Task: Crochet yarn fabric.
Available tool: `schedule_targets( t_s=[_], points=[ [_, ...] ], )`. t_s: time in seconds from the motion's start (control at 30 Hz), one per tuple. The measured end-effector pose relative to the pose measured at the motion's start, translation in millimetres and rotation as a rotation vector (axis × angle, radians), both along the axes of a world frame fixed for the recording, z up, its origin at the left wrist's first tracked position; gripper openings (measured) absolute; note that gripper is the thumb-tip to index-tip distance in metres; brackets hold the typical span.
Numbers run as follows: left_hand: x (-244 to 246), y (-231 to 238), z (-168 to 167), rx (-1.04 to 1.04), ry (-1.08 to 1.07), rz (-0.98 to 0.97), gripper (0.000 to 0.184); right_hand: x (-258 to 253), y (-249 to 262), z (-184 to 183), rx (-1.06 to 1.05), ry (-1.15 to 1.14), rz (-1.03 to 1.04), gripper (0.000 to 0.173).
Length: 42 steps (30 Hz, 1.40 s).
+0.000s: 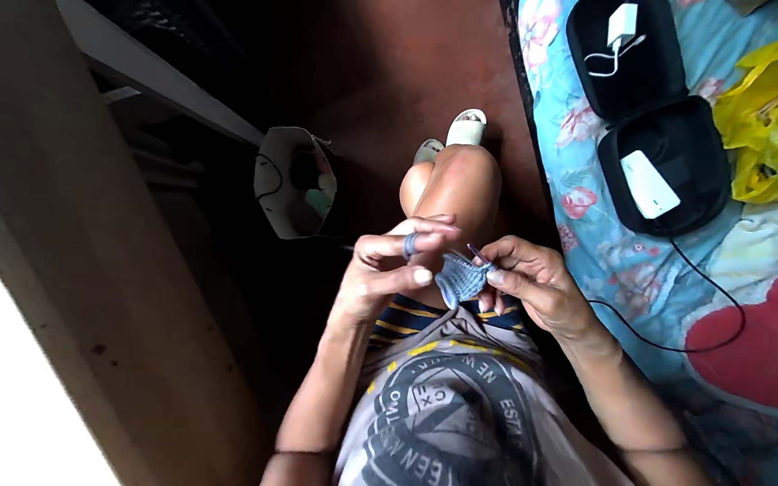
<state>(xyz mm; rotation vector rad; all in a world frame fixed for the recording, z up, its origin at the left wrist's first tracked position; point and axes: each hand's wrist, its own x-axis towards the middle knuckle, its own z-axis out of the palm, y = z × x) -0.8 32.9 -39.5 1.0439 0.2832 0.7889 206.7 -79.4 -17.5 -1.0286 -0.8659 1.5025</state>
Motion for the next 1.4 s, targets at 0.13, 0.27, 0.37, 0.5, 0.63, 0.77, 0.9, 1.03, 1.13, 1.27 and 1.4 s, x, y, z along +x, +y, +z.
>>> schedule_targets(
  t_s=[0.13, 0.27, 0.37, 0.5, 0.63, 0.77, 0.9, 1.03, 1.13, 1.27, 1.4],
  points=[
    [19, -15, 7, -0.103, 0.089, -0.054, 0.072, -1, -2, 5, -0.006, -0.066, -0.071, 0.021],
    [26, -24, 18, -0.159, 0.269, 0.016, 0.083, -1, -5, 2, 0.091, -0.346, -0.122, 0.034],
    [25, -25, 20, -0.218, 0.290, 0.060, 0.077, 4, -5, -4, 0.246, -0.637, -0.103, 0.032],
    [24, -25, 22, -0.280, 0.311, 0.073, 0.073, 14, -5, -6, 0.349, -0.902, -0.109, 0.032],
    [25, -26, 24, -0.318, 0.300, 0.087, 0.072, 22, -4, -4, 0.439, -1.068, -0.085, 0.037],
    [25, -26, 23, -0.336, 0.318, 0.110, 0.067, 27, -4, 1, 0.496, -1.218, -0.045, 0.042],
    [24, -28, 23, -0.303, 0.333, 0.151, 0.065, 27, -4, 6, 0.531, -1.326, -0.021, 0.043],
    [25, -29, 23, -0.244, 0.331, 0.196, 0.064, 23, -5, 10, 0.529, -1.407, -0.030, 0.043],
    [26, -31, 20, -0.193, 0.339, 0.222, 0.064, 19, -7, 13, 0.517, -1.455, -0.037, 0.043],
    [27, -32, 19, -0.203, 0.322, 0.234, 0.064, 18, -9, 14, 0.509, -1.483, -0.048, 0.042],
    [28, -32, 17, -0.226, 0.305, 0.232, 0.064, 15, -9, 14, 0.506, -1.515, -0.067, 0.041]
  ],
)
